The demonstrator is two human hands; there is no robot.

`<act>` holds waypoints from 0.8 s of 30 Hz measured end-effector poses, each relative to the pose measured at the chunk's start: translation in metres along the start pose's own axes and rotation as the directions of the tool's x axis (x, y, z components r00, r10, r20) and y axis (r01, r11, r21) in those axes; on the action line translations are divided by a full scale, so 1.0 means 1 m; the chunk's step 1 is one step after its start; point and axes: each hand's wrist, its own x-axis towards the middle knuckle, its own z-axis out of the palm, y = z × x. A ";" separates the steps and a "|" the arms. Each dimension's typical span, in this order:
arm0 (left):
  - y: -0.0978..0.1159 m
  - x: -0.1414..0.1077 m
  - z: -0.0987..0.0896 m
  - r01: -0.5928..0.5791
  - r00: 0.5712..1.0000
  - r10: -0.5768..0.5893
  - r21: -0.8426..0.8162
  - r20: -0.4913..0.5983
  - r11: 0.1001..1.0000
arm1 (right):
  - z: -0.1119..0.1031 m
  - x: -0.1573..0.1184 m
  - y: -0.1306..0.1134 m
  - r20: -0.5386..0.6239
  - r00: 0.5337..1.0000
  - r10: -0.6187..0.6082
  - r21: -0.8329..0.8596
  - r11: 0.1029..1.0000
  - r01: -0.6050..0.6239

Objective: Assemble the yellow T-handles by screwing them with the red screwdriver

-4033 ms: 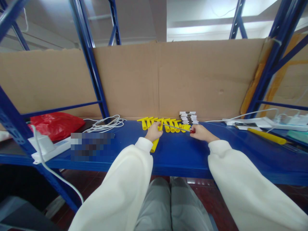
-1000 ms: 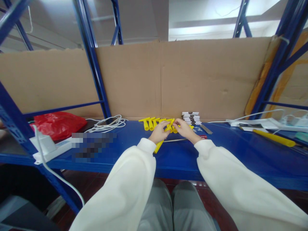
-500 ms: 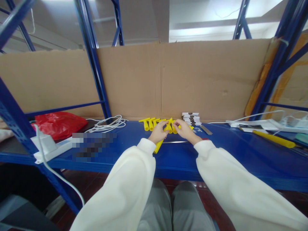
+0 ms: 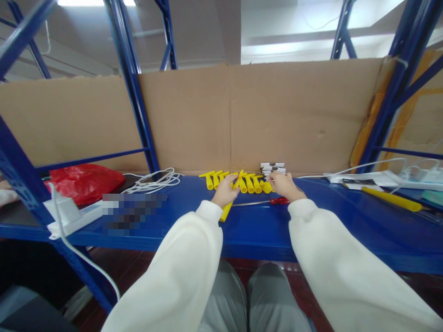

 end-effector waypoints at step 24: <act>0.005 -0.002 0.000 0.041 0.999 -0.040 -0.084 0.015 0.996 | 0.012 -0.005 0.059 0.240 0.873 0.425 0.027 0.896 -0.443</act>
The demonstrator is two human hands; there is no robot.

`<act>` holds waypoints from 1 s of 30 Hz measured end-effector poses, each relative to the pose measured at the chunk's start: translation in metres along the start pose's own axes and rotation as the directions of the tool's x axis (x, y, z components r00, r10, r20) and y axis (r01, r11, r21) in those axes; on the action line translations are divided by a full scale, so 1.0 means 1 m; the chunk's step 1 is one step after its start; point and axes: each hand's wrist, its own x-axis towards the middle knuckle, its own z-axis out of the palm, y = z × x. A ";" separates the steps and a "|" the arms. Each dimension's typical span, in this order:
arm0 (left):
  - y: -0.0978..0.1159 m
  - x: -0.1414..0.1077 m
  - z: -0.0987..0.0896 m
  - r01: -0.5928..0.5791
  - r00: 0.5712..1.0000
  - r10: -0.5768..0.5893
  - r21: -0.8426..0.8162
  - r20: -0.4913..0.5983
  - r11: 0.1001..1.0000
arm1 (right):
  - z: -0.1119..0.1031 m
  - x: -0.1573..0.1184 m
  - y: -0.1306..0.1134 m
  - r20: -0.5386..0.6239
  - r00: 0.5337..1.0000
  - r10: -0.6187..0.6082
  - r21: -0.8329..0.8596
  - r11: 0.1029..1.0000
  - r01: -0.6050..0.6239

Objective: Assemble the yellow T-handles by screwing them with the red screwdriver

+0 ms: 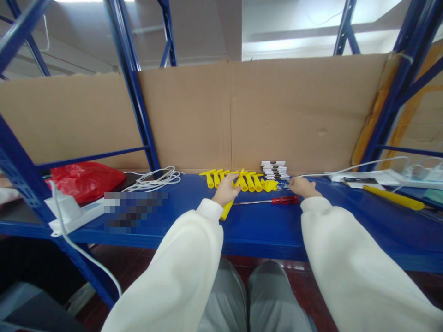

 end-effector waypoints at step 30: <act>0.079 0.052 0.112 0.711 0.680 -0.435 -0.675 0.590 0.196 | 0.012 0.007 -0.017 0.082 0.971 0.224 0.939 0.308 -0.150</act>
